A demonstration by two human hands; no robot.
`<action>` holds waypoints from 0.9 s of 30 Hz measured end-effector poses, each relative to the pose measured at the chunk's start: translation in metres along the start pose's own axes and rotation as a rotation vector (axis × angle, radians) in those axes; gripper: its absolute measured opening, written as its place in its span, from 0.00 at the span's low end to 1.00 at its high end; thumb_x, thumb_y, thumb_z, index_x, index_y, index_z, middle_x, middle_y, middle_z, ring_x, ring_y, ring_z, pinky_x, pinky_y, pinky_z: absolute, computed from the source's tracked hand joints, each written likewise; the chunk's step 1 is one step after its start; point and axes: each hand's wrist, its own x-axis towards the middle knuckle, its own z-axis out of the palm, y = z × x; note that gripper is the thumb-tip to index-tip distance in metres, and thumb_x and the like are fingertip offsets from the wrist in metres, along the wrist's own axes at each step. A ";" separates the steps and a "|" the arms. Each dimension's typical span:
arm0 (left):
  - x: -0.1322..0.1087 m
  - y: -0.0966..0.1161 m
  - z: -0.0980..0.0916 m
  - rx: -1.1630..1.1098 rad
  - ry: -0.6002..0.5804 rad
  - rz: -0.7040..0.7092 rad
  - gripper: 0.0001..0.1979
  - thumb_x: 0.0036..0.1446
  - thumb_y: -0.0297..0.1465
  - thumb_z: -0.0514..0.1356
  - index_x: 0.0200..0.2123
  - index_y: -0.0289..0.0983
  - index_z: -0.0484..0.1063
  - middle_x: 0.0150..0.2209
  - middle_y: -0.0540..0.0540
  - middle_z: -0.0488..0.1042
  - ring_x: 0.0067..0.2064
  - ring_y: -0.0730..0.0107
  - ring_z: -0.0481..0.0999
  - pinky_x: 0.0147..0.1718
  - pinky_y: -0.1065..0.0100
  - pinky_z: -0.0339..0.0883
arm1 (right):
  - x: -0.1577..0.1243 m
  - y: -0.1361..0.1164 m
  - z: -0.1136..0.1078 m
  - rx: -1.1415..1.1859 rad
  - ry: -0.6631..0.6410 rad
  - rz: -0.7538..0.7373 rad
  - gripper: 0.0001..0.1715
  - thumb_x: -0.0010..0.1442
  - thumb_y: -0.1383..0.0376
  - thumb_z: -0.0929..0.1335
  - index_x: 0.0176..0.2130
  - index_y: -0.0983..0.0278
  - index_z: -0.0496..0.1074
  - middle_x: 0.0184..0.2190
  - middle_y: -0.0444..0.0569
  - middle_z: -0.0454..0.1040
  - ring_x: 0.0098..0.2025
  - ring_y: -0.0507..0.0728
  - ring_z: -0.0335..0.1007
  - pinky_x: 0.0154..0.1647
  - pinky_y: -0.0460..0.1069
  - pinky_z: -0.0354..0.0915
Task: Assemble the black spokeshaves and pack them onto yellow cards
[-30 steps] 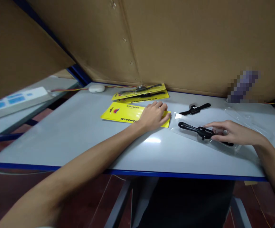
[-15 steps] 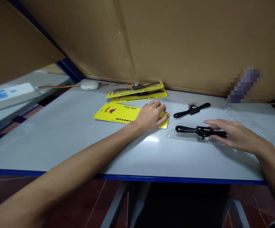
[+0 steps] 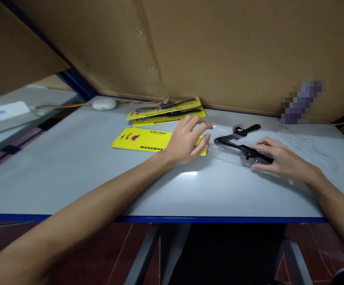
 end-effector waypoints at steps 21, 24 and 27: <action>-0.003 0.043 0.021 -0.124 -0.313 0.013 0.16 0.73 0.36 0.51 0.54 0.37 0.73 0.51 0.37 0.74 0.52 0.51 0.70 0.49 0.51 0.67 | 0.006 0.000 0.008 0.021 0.180 -0.120 0.15 0.70 0.59 0.68 0.51 0.59 0.82 0.56 0.56 0.78 0.55 0.66 0.77 0.57 0.64 0.71; -0.005 0.044 0.021 -0.106 -0.302 -0.014 0.16 0.72 0.36 0.52 0.54 0.37 0.73 0.51 0.37 0.74 0.52 0.51 0.71 0.50 0.50 0.68 | 0.007 0.000 0.009 0.002 0.200 -0.131 0.14 0.70 0.59 0.68 0.49 0.58 0.82 0.55 0.55 0.80 0.55 0.66 0.78 0.56 0.64 0.72; -0.004 0.046 0.023 -0.066 -0.316 -0.030 0.17 0.70 0.35 0.52 0.54 0.34 0.73 0.51 0.35 0.74 0.50 0.50 0.72 0.51 0.49 0.69 | 0.008 0.000 0.010 -0.011 0.208 -0.129 0.15 0.71 0.59 0.67 0.49 0.58 0.82 0.54 0.54 0.80 0.54 0.65 0.78 0.55 0.64 0.72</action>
